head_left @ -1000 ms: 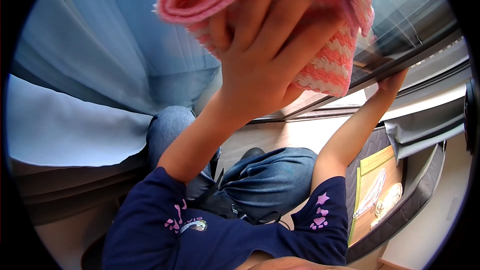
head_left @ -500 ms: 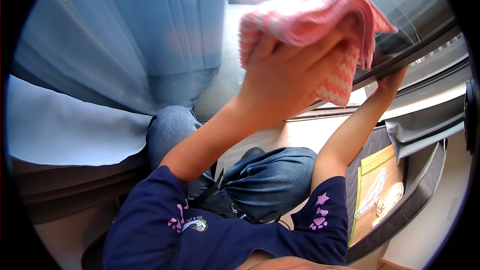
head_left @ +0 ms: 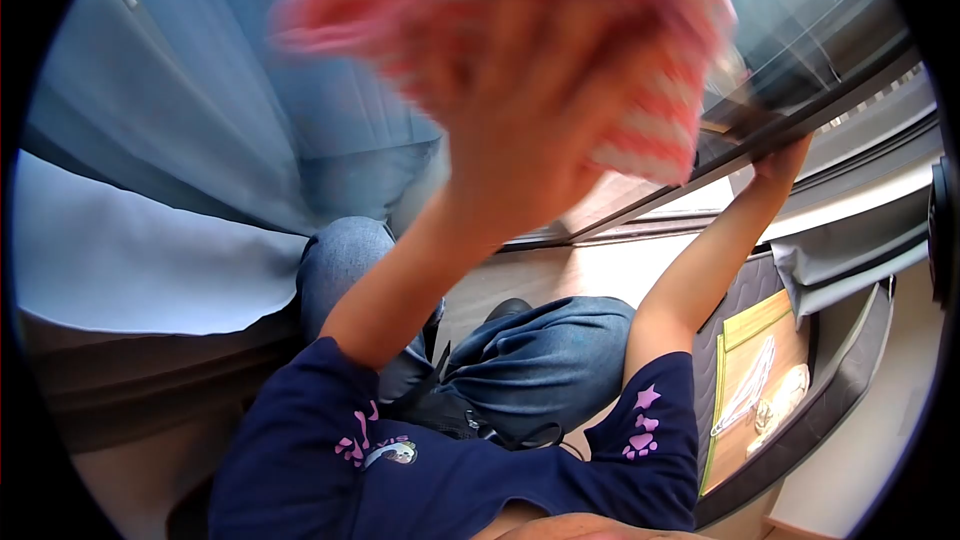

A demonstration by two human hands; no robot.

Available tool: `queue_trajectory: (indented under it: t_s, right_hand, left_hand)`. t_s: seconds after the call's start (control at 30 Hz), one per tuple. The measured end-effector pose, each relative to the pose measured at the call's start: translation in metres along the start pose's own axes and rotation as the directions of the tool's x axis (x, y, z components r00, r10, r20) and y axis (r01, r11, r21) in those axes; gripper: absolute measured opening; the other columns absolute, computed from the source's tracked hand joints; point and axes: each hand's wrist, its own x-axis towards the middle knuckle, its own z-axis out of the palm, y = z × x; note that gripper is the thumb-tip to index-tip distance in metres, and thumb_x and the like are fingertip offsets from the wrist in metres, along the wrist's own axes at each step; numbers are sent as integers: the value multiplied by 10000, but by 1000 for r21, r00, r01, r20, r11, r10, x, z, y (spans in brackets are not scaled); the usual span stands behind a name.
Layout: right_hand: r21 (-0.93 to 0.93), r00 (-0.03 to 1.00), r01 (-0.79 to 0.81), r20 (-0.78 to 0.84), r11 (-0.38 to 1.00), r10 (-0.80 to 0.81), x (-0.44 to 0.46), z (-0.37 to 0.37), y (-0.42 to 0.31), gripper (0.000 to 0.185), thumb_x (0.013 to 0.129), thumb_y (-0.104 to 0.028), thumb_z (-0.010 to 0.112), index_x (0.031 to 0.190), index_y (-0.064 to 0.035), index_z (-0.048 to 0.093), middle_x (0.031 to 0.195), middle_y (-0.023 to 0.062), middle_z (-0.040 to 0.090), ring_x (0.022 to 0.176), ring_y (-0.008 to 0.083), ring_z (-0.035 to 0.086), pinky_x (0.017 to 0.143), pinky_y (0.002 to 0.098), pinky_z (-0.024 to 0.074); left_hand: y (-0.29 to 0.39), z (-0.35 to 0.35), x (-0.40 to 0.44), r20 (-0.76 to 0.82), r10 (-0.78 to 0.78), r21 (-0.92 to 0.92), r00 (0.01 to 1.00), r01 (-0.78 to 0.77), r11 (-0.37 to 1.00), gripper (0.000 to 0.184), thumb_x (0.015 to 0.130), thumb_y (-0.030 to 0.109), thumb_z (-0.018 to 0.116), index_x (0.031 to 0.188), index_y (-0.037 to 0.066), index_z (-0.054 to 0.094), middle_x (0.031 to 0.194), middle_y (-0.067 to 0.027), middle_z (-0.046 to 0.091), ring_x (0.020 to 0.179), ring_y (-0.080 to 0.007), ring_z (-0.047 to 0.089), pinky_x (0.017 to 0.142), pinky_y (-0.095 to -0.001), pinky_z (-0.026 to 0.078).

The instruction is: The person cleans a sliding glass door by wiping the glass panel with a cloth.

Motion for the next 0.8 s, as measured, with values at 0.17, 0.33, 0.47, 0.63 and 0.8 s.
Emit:
queue_trajectory:
  t_s: [0.17, 0.33, 0.47, 0.63, 0.8]
  right_hand:
    - [65, 987, -158, -7, 985, 159, -13, 33, -24, 638, 939, -575, 332, 769, -21, 600, 548, 144, 567, 470, 301, 568, 446, 380, 492]
    - [-111, 908, 13, 417, 994, 35, -21, 32, -20, 769, 907, -652, 291, 646, 9, 586, 539, 201, 578, 454, 364, 567, 457, 422, 512]
    - [-16, 889, -49, 456, 999, 51, 7, -7, 2, 775, 898, -665, 299, 674, 19, 585, 557, 205, 588, 462, 359, 572, 460, 426, 511]
    - [20, 716, -252, 676, 967, 173, 149, -143, 93, 774, 896, -667, 304, 689, 22, 590, 564, 204, 592, 464, 355, 575, 460, 425, 511]
    - [-8, 445, -448, 865, 894, 231, 261, -238, 171, 774, 894, -669, 309, 704, 25, 595, 571, 204, 597, 467, 351, 578, 460, 423, 511]
  left_hand:
    - [22, 17, -11, 269, 24, -165, 963, 21, 986, 402, 734, 281, 628, 1136, 265, 639, 1296, 91, 527, 1150, -120, 487, 950, -412, 292]
    - [11, -7, 5, 199, 45, 82, 979, -63, 995, 475, 692, 298, 650, 1165, 281, 611, 1325, 72, 485, 1219, -151, 437, 955, -479, 230]
    - [-4, -13, 11, 78, 13, 75, 997, -19, 997, 511, 680, 301, 659, 1187, 294, 596, 1341, 53, 463, 1255, -193, 409, 948, -493, 212]
    - [-10, -12, 12, 103, 31, 66, 994, -38, 997, 507, 678, 299, 662, 1181, 284, 600, 1339, 35, 465, 1262, -206, 400, 961, -494, 194]
    - [-12, -12, 11, 109, 32, 83, 994, -41, 996, 504, 676, 297, 665, 1176, 274, 604, 1337, 18, 467, 1268, -218, 391, 974, -495, 176]
